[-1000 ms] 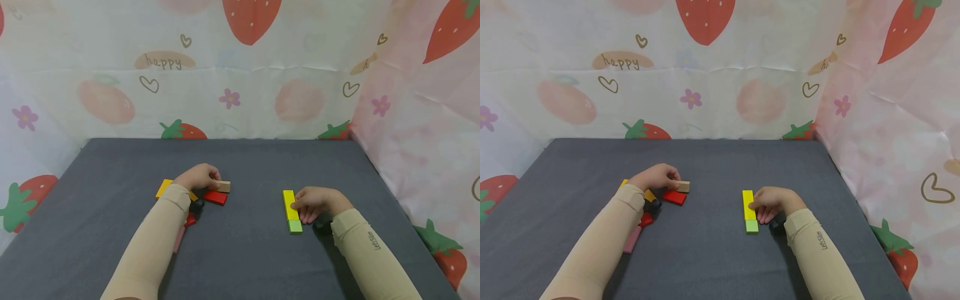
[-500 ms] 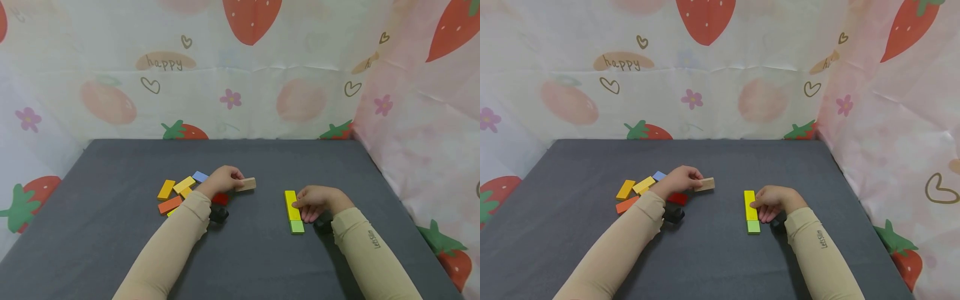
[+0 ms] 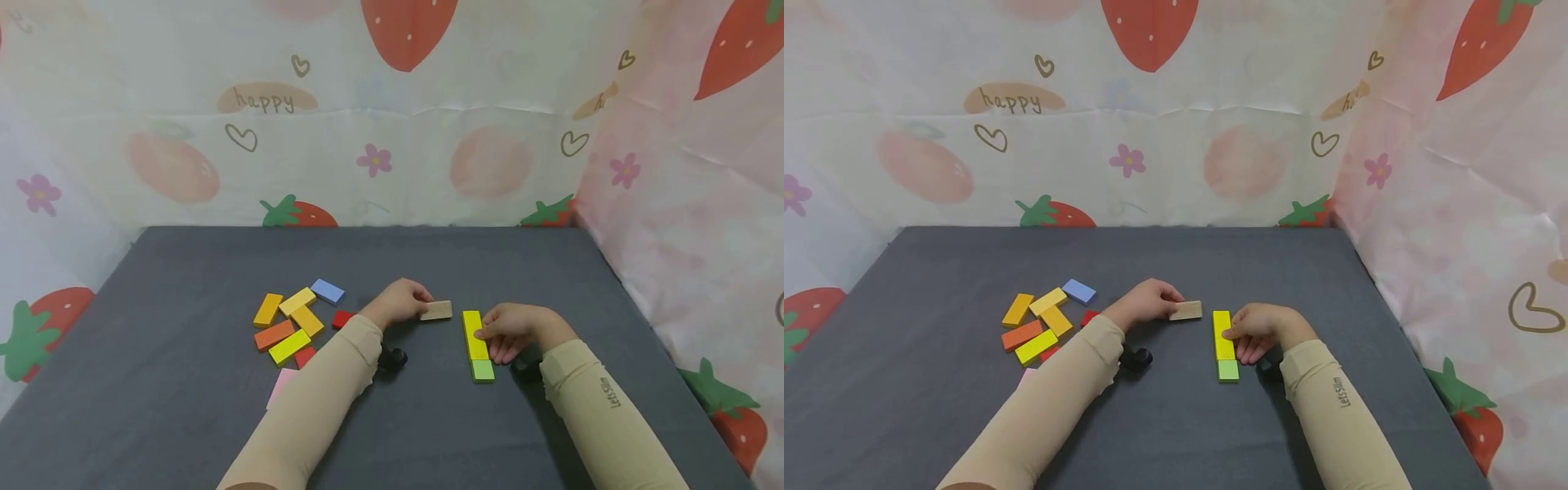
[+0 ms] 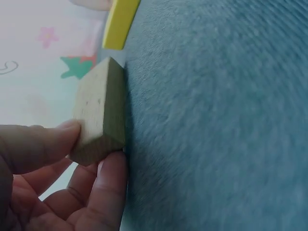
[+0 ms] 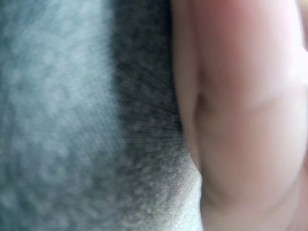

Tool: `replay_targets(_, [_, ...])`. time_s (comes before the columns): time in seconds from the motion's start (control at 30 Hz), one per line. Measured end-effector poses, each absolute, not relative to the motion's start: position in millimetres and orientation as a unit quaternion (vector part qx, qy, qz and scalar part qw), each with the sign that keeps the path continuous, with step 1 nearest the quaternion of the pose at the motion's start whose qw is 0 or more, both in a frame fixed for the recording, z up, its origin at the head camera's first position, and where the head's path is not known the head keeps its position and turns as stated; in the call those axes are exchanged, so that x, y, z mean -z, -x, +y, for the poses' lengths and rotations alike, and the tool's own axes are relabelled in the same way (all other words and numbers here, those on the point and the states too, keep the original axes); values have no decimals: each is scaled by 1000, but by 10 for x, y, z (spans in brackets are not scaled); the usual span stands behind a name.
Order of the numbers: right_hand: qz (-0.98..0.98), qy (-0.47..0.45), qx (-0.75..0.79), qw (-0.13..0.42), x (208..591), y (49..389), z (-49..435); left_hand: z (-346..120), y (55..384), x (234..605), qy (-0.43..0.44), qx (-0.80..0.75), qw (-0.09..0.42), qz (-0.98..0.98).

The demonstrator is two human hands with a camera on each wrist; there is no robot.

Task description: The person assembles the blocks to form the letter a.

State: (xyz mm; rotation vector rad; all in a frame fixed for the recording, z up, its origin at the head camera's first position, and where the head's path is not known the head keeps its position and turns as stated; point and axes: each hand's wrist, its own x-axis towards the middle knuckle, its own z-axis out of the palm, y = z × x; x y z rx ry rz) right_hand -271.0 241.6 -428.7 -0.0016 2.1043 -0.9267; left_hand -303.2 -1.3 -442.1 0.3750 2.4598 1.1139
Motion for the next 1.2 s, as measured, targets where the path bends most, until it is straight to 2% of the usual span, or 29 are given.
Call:
replay_targets(0.4, [834, 2, 360, 417, 4257, 2712, 2406, 143, 2955, 4399, -117, -370, 184, 903])
replay_targets(0.63, [835, -4, 363, 415, 4275, 2721, 2394, 156, 2924, 4402, -134, -353, 172, 910])
replay_targets(1.03, [834, -4, 365, 415, 4268, 2723, 2402, 189, 2921, 4409, -154, -345, 182, 908])
replay_targets(1.2, [833, -4, 363, 417, 4273, 2729, 2391, 195, 2908, 4416, -154, -335, 168, 914])
